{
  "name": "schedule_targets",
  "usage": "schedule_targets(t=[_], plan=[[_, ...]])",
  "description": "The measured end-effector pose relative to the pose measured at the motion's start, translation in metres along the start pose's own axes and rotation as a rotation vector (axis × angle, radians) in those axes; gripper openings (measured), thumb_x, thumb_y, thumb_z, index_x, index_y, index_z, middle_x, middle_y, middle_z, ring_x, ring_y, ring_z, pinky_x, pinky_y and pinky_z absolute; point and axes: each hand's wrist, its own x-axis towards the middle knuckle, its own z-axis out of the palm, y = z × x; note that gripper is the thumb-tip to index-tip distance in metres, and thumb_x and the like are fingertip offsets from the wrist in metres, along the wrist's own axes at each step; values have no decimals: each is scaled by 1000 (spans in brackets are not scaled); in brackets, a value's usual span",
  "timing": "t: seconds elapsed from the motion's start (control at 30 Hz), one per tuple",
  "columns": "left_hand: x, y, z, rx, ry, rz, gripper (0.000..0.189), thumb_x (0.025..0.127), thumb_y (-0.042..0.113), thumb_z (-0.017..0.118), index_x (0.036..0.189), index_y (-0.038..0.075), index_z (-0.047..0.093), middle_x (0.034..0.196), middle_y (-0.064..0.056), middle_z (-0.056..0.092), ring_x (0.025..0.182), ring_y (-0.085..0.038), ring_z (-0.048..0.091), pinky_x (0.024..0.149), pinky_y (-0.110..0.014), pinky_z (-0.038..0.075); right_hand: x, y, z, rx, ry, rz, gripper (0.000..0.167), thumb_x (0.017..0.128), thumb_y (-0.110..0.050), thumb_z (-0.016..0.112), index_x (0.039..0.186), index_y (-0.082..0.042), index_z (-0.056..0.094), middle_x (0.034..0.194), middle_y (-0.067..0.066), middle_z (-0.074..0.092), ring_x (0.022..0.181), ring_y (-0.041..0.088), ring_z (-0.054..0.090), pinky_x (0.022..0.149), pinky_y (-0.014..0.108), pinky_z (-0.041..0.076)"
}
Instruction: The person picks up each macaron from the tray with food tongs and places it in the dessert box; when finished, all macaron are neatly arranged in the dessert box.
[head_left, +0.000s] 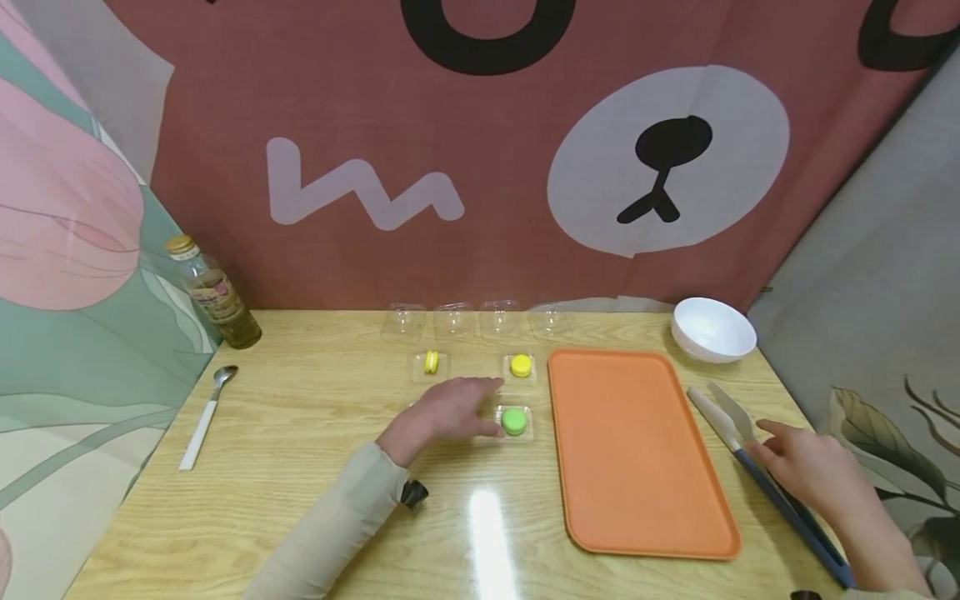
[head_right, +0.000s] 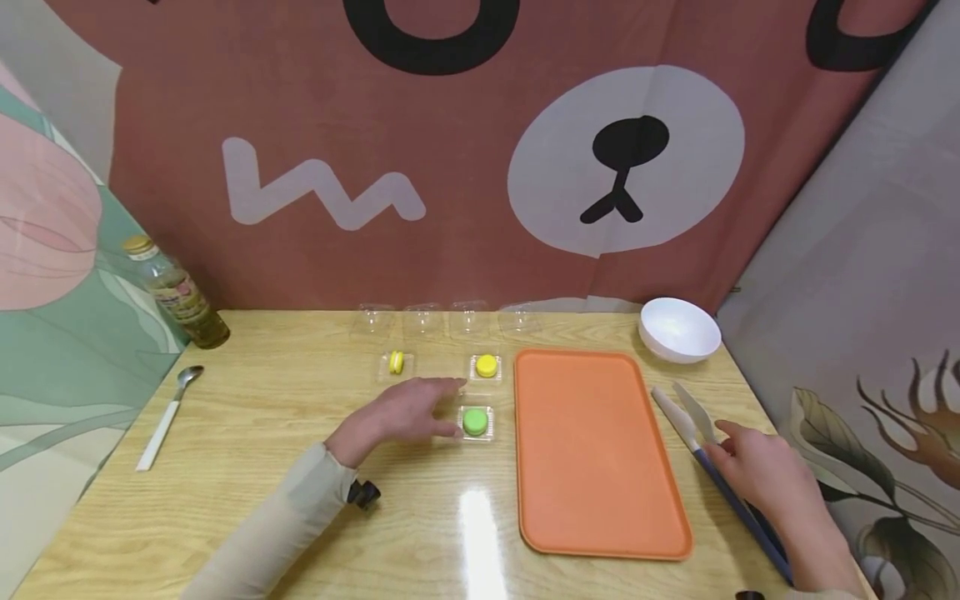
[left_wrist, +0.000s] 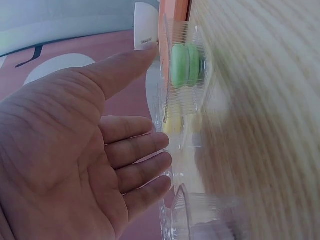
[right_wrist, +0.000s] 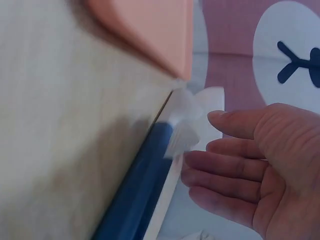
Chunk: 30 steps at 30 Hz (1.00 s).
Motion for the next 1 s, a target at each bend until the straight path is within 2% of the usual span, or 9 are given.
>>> schedule_targets(t=[0.1, 0.2, 0.37, 0.43, 0.63, 0.8, 0.9, 1.0], plan=[[1, 0, 0, 1, 6, 1, 86, 90, 49, 74, 159, 15, 35, 161, -3, 42, 147, -26, 42, 121, -43, 38, 9, -13, -4, 1, 41, -26, 48, 96, -26, 69, 122, 14, 62, 89, 17, 77, 77, 37, 72, 66, 58, 54], [1, -1, 1, 2, 5, 1, 87, 90, 49, 74, 159, 16, 34, 161, -3, 42, 147, -26, 43, 121, -43, 38, 21, -28, -8, 18, 67, -44, 47, 97, -28, 68, 125, 10, 64, 92, 18, 78, 83, 41, 71, 70, 60, 53], [1, -1, 4, 3, -12, -10, 88, 88, 49, 75, 159, 18, 35, 160, -2, 43, 147, -25, 43, 121, -42, 38, 50, -58, -12, 74, 161, -133, 39, 96, -27, 69, 120, 4, 70, 90, 13, 79, 87, 42, 72, 76, 62, 52], [0, -1, 4, -2, -18, -17, 87, 88, 48, 76, 159, 18, 36, 160, -3, 44, 146, -26, 44, 121, -42, 38, 63, -70, -15, 118, 175, -161, 38, 97, -27, 68, 120, 3, 71, 90, 13, 79, 84, 39, 73, 75, 58, 54], [0, -1, 7, 15, -17, -19, 83, 87, 46, 78, 157, 19, 40, 155, -2, 51, 142, -26, 50, 117, -44, 43, 117, -98, -18, 223, 99, -172, 41, 101, -31, 62, 126, 1, 69, 105, 20, 77, 89, 35, 73, 79, 53, 55], [0, -1, 8, 24, -5, -29, 82, 85, 45, 80, 155, 20, 43, 151, 0, 55, 135, -24, 56, 112, -42, 47, 169, -114, -8, 345, -42, -117, 47, 104, -33, 57, 135, 2, 63, 116, 23, 73, 98, 36, 73, 83, 48, 59], [2, -1, 8, 31, 2, -14, 82, 85, 46, 80, 154, 19, 45, 150, 0, 57, 121, -19, 62, 105, -38, 51, 191, -119, 0, 443, -110, -71, 48, 106, -31, 53, 138, 3, 59, 124, 26, 69, 104, 37, 72, 84, 44, 62], [2, -1, 9, 36, 7, 0, 81, 85, 46, 79, 154, 18, 45, 147, -1, 59, 104, -16, 62, 95, -35, 53, 206, -125, 8, 561, -141, -18, 47, 107, -27, 51, 140, 5, 57, 131, 28, 65, 110, 38, 69, 92, 46, 60]])
